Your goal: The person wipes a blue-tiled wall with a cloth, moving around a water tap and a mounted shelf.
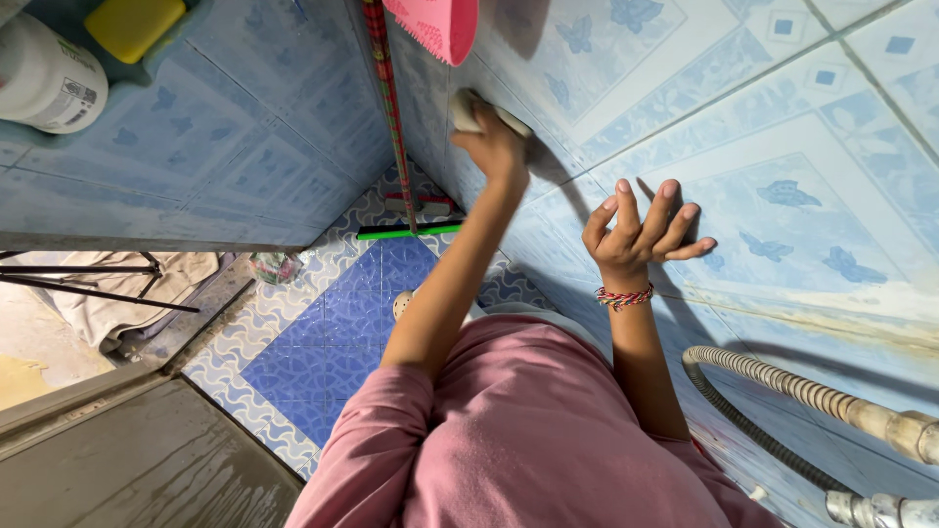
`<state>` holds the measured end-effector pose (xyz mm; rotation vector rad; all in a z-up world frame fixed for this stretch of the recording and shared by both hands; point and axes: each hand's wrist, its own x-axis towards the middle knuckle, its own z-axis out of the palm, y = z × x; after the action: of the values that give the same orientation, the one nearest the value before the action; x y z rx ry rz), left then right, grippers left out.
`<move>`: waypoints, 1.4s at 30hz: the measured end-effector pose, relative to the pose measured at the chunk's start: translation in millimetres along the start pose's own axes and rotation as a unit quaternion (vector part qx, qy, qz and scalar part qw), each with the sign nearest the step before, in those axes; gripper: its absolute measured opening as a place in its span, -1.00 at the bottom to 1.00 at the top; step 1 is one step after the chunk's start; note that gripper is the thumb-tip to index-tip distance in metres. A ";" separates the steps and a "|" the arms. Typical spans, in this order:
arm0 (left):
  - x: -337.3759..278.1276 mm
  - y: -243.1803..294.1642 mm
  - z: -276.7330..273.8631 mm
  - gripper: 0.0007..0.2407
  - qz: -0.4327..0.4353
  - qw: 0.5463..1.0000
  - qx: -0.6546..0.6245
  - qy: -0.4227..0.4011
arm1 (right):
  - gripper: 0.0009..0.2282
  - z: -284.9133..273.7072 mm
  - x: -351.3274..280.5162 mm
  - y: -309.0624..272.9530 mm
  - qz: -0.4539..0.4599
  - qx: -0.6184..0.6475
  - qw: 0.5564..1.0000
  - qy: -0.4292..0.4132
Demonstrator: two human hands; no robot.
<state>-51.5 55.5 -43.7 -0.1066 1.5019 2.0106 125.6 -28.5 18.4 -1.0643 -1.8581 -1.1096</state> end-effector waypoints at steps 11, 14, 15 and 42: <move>97.2 -17.3 -3.1 -0.51 0.074 0.996 0.038 0.015 | -0.78 -1.7 1.6 -1.1 -0.007 -0.004 1.000 -0.002; 102.7 -26.9 -8.8 -0.52 0.135 0.988 0.075 0.011 | -0.78 -1.9 3.2 1.2 -0.010 0.006 1.000 -0.008; 103.4 -28.9 -12.7 -0.52 0.132 0.988 0.080 0.012 | -0.78 -2.9 0.7 0.5 -0.014 0.006 1.000 -0.010; 19.2 -40.1 -6.3 -0.55 -0.011 0.990 0.107 0.089 | -0.80 2.7 -6.8 -0.1 -0.023 -0.009 1.000 -0.018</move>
<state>-48.0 64.5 -87.5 -0.2180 1.8104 1.8483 127.8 -28.1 11.4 -1.0621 -1.9123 -1.1427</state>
